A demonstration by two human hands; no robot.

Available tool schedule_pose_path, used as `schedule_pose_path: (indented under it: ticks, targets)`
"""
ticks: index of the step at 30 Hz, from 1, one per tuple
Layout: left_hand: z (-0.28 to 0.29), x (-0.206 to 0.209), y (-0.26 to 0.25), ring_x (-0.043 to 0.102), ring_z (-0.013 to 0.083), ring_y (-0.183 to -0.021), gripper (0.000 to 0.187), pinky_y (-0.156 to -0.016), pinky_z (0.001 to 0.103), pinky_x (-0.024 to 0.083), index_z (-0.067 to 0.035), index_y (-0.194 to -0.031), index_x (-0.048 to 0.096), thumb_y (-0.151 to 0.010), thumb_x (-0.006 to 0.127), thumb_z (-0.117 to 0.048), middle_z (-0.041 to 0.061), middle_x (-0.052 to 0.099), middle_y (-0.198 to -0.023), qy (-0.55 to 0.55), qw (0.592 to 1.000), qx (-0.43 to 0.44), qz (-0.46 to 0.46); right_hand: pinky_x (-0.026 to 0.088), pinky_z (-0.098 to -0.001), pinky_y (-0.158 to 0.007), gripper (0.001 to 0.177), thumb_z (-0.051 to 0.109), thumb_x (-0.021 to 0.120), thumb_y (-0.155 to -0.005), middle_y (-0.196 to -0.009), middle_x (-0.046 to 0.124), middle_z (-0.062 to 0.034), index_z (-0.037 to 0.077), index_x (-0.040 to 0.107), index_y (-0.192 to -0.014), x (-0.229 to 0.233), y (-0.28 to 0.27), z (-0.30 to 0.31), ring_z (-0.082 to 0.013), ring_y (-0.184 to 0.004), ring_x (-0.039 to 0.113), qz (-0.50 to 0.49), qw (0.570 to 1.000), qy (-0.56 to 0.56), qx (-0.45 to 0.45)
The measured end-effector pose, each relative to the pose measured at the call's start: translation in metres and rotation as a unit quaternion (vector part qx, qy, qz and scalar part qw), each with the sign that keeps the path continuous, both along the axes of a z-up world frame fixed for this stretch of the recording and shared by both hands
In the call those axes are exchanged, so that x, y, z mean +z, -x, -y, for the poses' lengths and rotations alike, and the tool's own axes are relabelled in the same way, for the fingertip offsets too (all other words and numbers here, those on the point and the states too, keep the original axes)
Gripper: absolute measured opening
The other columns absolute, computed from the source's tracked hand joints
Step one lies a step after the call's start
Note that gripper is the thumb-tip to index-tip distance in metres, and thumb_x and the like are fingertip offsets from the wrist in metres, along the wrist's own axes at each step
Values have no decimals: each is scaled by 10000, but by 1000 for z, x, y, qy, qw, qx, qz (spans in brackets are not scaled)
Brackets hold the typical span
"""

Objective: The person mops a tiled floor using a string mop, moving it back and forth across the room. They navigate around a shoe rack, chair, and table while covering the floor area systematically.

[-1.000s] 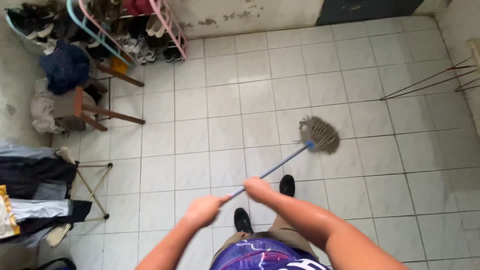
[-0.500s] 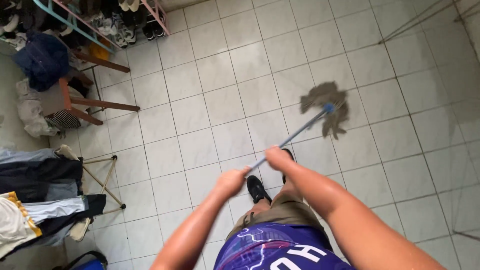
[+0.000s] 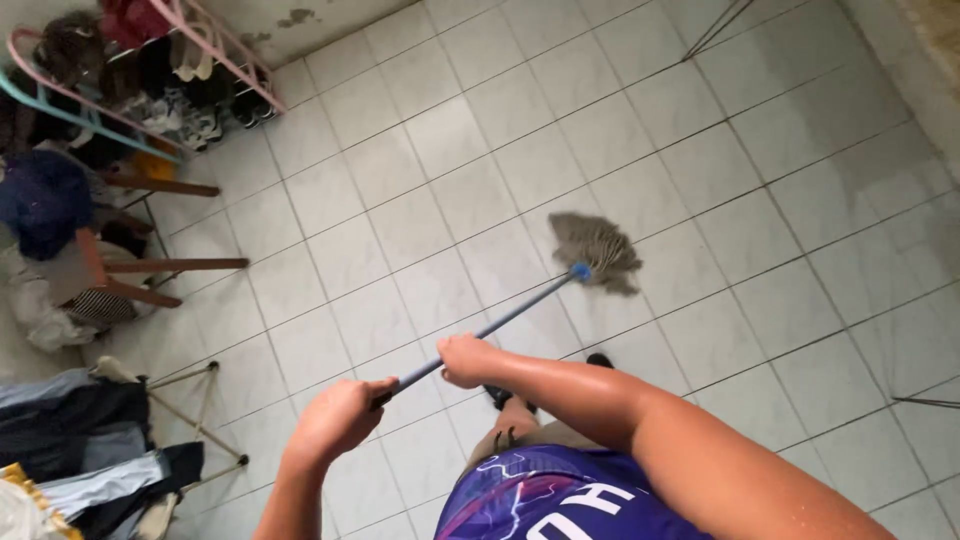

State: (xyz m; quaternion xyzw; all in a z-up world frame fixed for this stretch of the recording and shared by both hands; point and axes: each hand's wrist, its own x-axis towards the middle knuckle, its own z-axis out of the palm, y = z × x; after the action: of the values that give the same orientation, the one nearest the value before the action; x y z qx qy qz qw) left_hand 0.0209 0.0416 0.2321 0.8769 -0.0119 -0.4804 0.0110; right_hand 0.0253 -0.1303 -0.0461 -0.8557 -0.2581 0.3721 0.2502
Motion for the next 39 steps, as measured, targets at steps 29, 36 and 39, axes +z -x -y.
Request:
schedule_pose_path:
  ticks: [29, 36, 39]
  targets:
    - [369, -5, 56, 598, 97, -512, 309, -468, 275, 454, -304, -1305, 649, -1028, 548, -211, -34, 713, -677, 27, 988, -152, 24, 525, -476, -801, 494, 464, 590, -1001, -1311, 481, -304, 19, 582, -1216, 86, 63, 367, -409, -1045, 536, -89, 989, 80, -87]
    - [425, -144, 57, 738, 421, -978, 504, -848, 561, 595, -256, -1444, 549, -948, 557, -165, 194, 764, -989, 180, 968, -173, 21, 479, -695, -992, 474, 292, 600, -1007, -1522, 390, -385, -6, 579, -1375, -68, 73, 458, -491, -1388, 500, -90, 966, 124, -207]
    - [462, -234, 82, 733, 394, -1010, 592, -881, 575, 596, -294, -1523, 387, -956, 516, -179, 193, 743, -1014, 221, 951, -214, 14, 412, -610, -1130, 504, 412, 550, -1026, -1578, 424, -280, 104, 621, -1419, -179, 91, 528, -407, -1493, 394, 16, 959, 283, 29]
